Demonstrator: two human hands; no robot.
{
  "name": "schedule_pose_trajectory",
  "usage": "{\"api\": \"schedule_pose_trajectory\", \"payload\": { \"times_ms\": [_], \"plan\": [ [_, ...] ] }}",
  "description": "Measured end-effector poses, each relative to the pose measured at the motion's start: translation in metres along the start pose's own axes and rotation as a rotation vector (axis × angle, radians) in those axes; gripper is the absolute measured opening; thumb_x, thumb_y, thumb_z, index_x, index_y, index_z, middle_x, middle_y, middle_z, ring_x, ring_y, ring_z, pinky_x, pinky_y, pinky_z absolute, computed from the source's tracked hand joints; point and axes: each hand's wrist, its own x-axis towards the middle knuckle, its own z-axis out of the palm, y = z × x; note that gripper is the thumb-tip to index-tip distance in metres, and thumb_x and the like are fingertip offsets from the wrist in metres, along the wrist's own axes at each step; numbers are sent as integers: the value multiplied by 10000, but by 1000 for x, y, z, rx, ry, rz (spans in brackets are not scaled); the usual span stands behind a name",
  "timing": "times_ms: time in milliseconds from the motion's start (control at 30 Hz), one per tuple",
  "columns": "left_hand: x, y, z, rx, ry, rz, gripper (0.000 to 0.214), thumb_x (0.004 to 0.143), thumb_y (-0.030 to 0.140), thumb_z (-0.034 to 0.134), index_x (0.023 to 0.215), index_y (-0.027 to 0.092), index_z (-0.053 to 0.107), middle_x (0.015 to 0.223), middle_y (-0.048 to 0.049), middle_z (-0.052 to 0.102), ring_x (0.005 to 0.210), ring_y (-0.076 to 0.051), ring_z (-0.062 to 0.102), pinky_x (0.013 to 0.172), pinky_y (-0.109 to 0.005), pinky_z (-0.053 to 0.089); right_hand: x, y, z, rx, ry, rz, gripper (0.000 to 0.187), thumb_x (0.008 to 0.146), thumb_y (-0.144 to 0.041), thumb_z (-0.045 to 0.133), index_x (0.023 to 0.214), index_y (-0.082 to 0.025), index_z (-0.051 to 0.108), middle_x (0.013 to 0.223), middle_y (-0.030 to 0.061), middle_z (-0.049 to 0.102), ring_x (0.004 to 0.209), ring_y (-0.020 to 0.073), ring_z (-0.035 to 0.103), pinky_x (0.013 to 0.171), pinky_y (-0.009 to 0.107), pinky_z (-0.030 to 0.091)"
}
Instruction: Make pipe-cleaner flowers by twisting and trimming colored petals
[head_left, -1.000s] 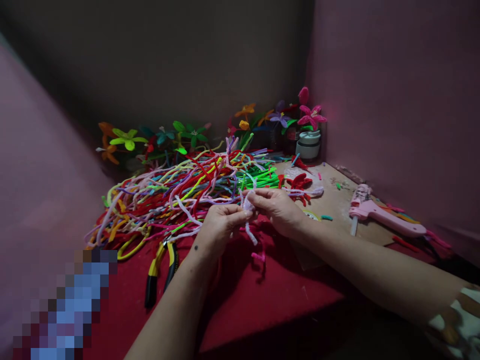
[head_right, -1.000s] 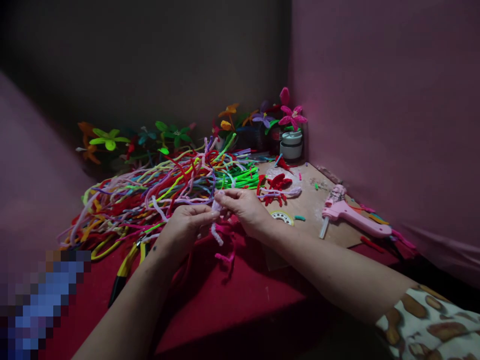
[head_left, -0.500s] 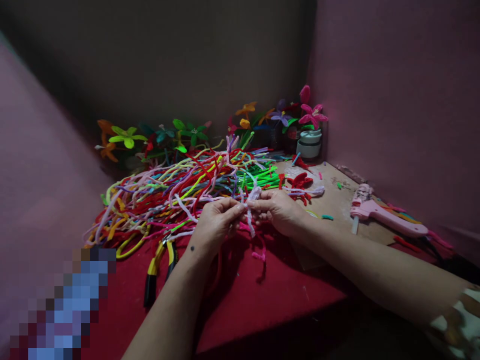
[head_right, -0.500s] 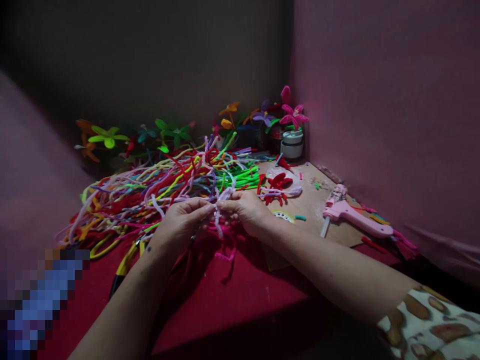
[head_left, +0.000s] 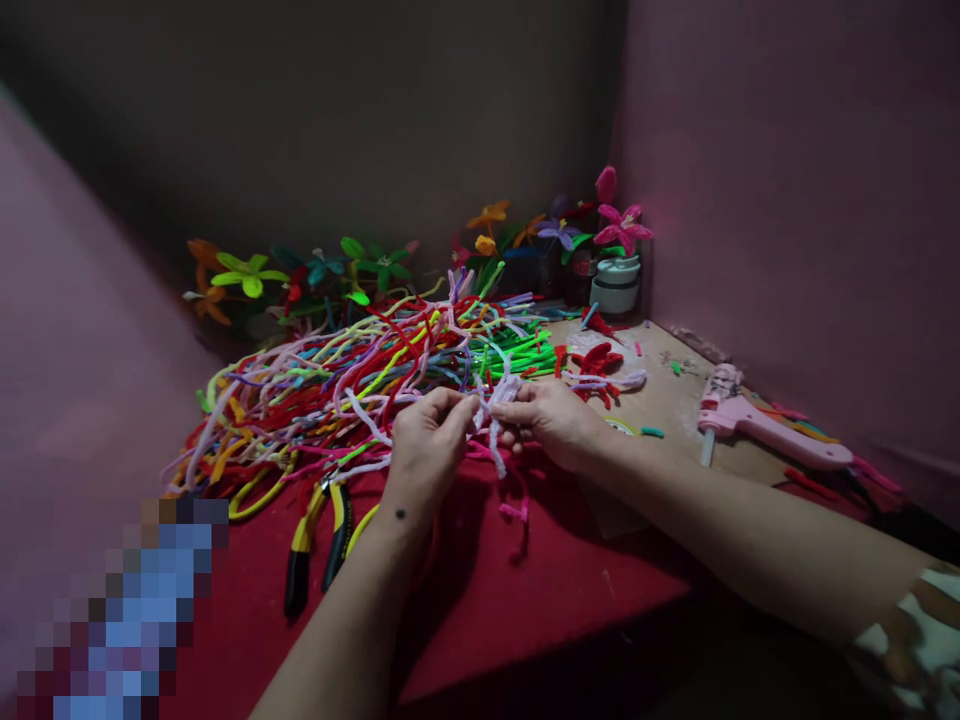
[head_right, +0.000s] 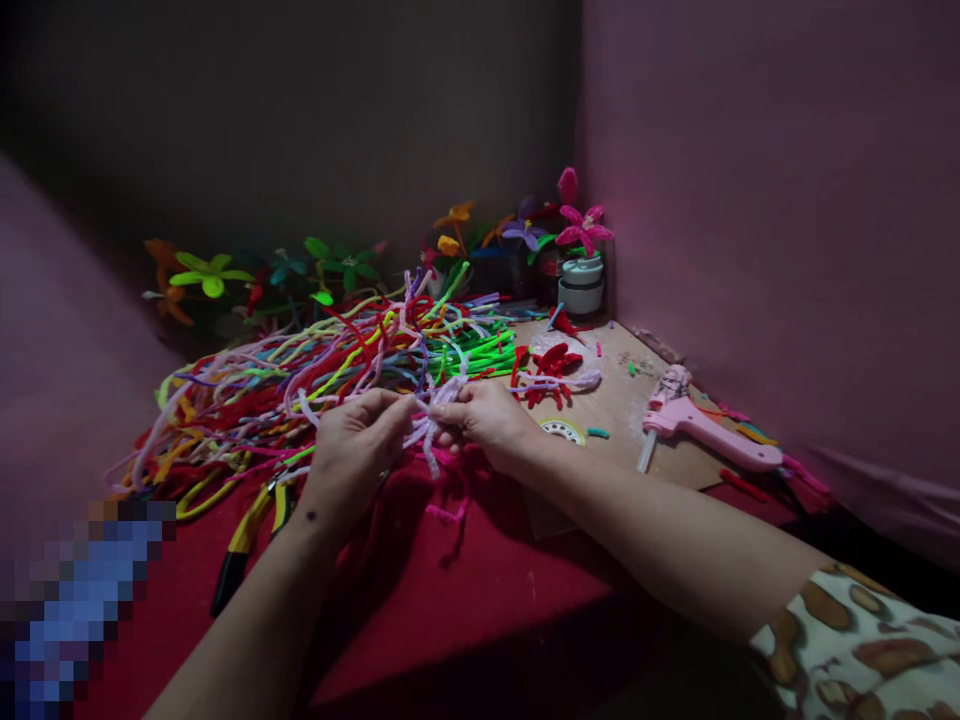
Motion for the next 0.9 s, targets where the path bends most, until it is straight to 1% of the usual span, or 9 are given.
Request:
{"api": "schedule_pose_trajectory", "payload": {
  "times_ms": [67,133,233,367,467,600,700,800,900],
  "plan": [
    [2,0,-2,-206,-148,-186,244,705,385,584,734,144,577,496,43,488,372,-40,352,374,-173,259,1,-1,0,70,51,-43,226,630,-273,681,580,-98,547,478,7,548,389,67,476,398,191,367],
    [2,-1,-3,-374,-340,-319,291,688,407,604,776,130,586,572,11,546,380,-33,368,355,-163,251,1,-1,0,96,73,-79,244,625,-295,685,579,-110,532,476,-3,534,381,60,450,391,194,343],
    [1,-3,1,-523,-493,-382,266,678,369,625,755,117,585,638,-13,571,397,-19,374,343,-145,241,0,0,1,55,74,-115,241,642,-311,660,579,-122,523,473,-14,513,382,59,421,393,204,319],
    [-1,-4,5,-525,-529,-449,208,682,317,628,707,132,536,467,64,441,321,2,225,321,-137,147,-3,1,3,-77,151,-221,132,622,-210,637,592,-122,544,518,-29,514,455,55,420,461,198,338],
    [-1,-2,6,-499,-510,-492,214,677,322,628,711,148,507,448,78,419,307,5,193,319,-138,123,-4,-2,4,-191,201,-258,88,627,-194,611,612,-125,560,574,-17,541,509,66,431,496,201,346],
    [0,-1,3,-445,-530,-409,238,674,342,629,724,137,520,472,61,451,320,2,245,335,-146,132,-3,-4,4,-204,234,-268,133,642,-247,608,611,-136,543,572,-21,532,505,70,420,497,207,338],
    [1,-4,5,-382,-537,-404,240,653,339,634,668,136,507,443,56,450,310,-9,262,335,-160,133,-4,-4,5,-226,237,-289,111,639,-230,603,610,-140,543,567,-22,528,511,78,432,511,217,345],
    [2,-6,9,-312,-500,-398,255,652,374,615,645,151,490,403,66,427,284,-21,250,323,-170,131,-4,-2,5,-235,231,-307,85,637,-214,598,635,-141,554,605,-11,550,541,87,457,535,224,356],
    [4,-3,9,-183,-454,-322,262,662,387,595,628,140,515,397,59,430,305,-27,280,340,-167,162,0,0,1,-198,251,-303,153,640,-273,615,617,-143,538,577,-18,524,502,74,417,494,220,320]
  ]
}}
